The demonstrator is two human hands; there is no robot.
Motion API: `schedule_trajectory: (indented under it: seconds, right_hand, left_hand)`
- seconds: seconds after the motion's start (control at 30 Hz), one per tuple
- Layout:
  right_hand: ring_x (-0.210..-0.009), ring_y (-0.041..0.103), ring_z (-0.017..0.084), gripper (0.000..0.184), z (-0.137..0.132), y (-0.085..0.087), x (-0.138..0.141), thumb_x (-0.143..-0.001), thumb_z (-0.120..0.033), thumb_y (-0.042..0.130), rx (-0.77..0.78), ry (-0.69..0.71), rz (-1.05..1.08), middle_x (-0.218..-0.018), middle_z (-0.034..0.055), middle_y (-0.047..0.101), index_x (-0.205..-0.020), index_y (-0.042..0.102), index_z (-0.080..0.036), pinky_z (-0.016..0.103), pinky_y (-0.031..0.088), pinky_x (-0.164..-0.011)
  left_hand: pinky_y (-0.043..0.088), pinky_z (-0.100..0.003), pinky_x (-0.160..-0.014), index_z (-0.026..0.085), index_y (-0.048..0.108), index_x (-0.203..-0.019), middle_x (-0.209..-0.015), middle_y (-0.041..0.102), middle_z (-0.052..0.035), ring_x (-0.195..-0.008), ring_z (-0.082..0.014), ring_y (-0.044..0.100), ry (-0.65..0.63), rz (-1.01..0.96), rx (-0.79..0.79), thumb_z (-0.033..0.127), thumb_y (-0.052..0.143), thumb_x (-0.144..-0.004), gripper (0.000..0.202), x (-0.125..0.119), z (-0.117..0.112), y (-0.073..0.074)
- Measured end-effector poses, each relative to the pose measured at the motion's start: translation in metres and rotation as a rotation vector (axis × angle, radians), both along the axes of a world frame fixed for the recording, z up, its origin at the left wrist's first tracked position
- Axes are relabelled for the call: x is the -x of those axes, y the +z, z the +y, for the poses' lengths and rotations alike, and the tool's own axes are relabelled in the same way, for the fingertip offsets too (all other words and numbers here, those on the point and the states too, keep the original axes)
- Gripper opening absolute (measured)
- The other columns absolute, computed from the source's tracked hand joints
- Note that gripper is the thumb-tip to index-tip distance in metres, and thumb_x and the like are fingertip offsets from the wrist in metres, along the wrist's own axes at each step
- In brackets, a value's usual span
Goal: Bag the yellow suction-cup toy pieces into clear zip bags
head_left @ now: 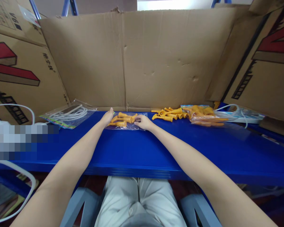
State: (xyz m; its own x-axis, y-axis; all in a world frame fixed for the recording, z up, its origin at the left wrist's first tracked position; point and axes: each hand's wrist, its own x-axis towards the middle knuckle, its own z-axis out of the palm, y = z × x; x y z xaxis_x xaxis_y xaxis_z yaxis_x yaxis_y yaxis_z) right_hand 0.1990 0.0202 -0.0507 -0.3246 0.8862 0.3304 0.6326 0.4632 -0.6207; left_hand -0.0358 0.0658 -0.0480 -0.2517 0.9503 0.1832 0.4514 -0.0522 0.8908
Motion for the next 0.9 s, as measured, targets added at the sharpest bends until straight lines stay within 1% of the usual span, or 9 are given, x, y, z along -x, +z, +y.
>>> schedule_trajectory:
  seconds: [0.13,0.23,0.3,0.4,0.47,0.53,0.67,0.8,0.9]
  right_hand:
    - [-0.107,0.065,0.022,0.027,-0.001,0.001,-0.004,-0.085,-0.017,0.062,-0.100,0.070,-0.115,-0.112,0.0108,0.071,-0.111,0.070,-0.014,0.035,0.047,-0.096]
    - [-0.116,0.061,0.023,0.034,-0.004,0.006,-0.005,-0.094,-0.025,0.051,-0.183,0.030,-0.113,-0.123,0.0156,0.066,-0.121,0.066,-0.011,0.035,0.044,-0.100]
    - [-0.119,0.060,0.021,0.035,-0.006,0.009,-0.006,-0.097,-0.026,0.045,-0.205,0.063,-0.122,-0.126,0.0129,0.065,-0.122,0.066,-0.014,0.032,0.043,-0.101]
    - [-0.114,0.063,0.021,0.036,-0.009,0.011,-0.010,-0.091,-0.032,0.058,-0.205,0.155,-0.227,-0.122,0.0087,0.068,-0.124,0.065,-0.019,0.028,0.045,-0.095]
    - [-0.112,0.064,0.023,0.045,-0.011,0.012,-0.013,-0.083,-0.034,0.069,-0.202,0.120,-0.311,-0.119,0.0089,0.069,-0.126,0.063,-0.020,0.028,0.047,-0.091]
    - [-0.110,0.065,0.023,0.043,-0.014,0.013,-0.013,-0.082,-0.036,0.070,-0.182,0.029,-0.376,-0.115,0.0095,0.070,-0.121,0.065,-0.020,0.029,0.048,-0.087]
    - [-0.105,0.066,0.023,0.030,-0.021,0.017,-0.007,-0.087,-0.040,0.063,-0.166,-0.058,-0.457,-0.111,0.0082,0.071,-0.110,0.068,-0.022,0.028,0.048,-0.083]
    - [-0.105,0.066,0.026,0.027,-0.023,0.018,0.000,-0.089,-0.038,0.059,-0.180,-0.108,-0.495,-0.109,0.0084,0.072,-0.110,0.069,-0.024,0.029,0.048,-0.081]
    - [-0.104,0.066,0.026,0.031,-0.023,0.015,0.004,-0.088,-0.036,0.060,-0.162,-0.169,-0.458,-0.112,0.0100,0.071,-0.116,0.064,-0.024,0.030,0.048,-0.080]
  left_hand:
    - [0.039,-0.042,-0.108,0.015,0.061,-0.111,-0.137,0.057,-0.0180,-0.132,-0.0266,0.049,-0.005,-0.108,0.008,0.047,0.028,-0.098,0.048,-0.005,-0.007,0.004]
    - [0.041,-0.041,-0.107,0.015,0.061,-0.108,-0.138,0.055,-0.0189,-0.132,-0.0265,0.049,-0.038,-0.197,0.043,0.046,0.027,-0.099,0.046,-0.012,-0.014,0.008]
    - [0.040,-0.039,-0.108,0.015,0.061,-0.104,-0.138,0.055,-0.0198,-0.131,-0.0257,0.050,-0.076,-0.243,0.061,0.044,0.027,-0.099,0.045,-0.017,-0.018,0.011]
    - [0.038,-0.035,-0.110,0.015,0.061,-0.099,-0.137,0.055,-0.0201,-0.131,-0.0233,0.050,-0.129,-0.287,0.059,0.040,0.028,-0.100,0.042,-0.021,-0.020,0.013]
    - [0.038,-0.035,-0.110,0.015,0.062,-0.099,-0.137,0.055,-0.0202,-0.130,-0.0225,0.051,-0.152,-0.309,0.053,0.038,0.029,-0.100,0.041,-0.023,-0.020,0.014]
    - [0.039,-0.037,-0.110,0.014,0.063,-0.101,-0.135,0.056,-0.0206,-0.130,-0.0234,0.051,-0.163,-0.319,0.050,0.038,0.030,-0.100,0.041,-0.024,-0.019,0.014]
    - [0.039,-0.038,-0.109,0.014,0.063,-0.108,-0.135,0.057,-0.0198,-0.132,-0.0231,0.050,-0.177,-0.251,0.018,0.039,0.028,-0.100,0.043,-0.025,-0.017,0.010]
    - [0.038,-0.037,-0.109,0.011,0.061,-0.119,-0.141,0.052,-0.0190,-0.133,-0.0211,0.048,-0.219,-0.102,0.020,0.039,0.023,-0.100,0.050,-0.026,-0.017,0.007]
    - [0.039,-0.037,-0.108,0.011,0.067,-0.115,-0.133,0.060,-0.0160,-0.130,-0.0244,0.051,-0.275,0.076,0.024,0.046,0.028,-0.098,0.055,-0.026,-0.020,0.009]
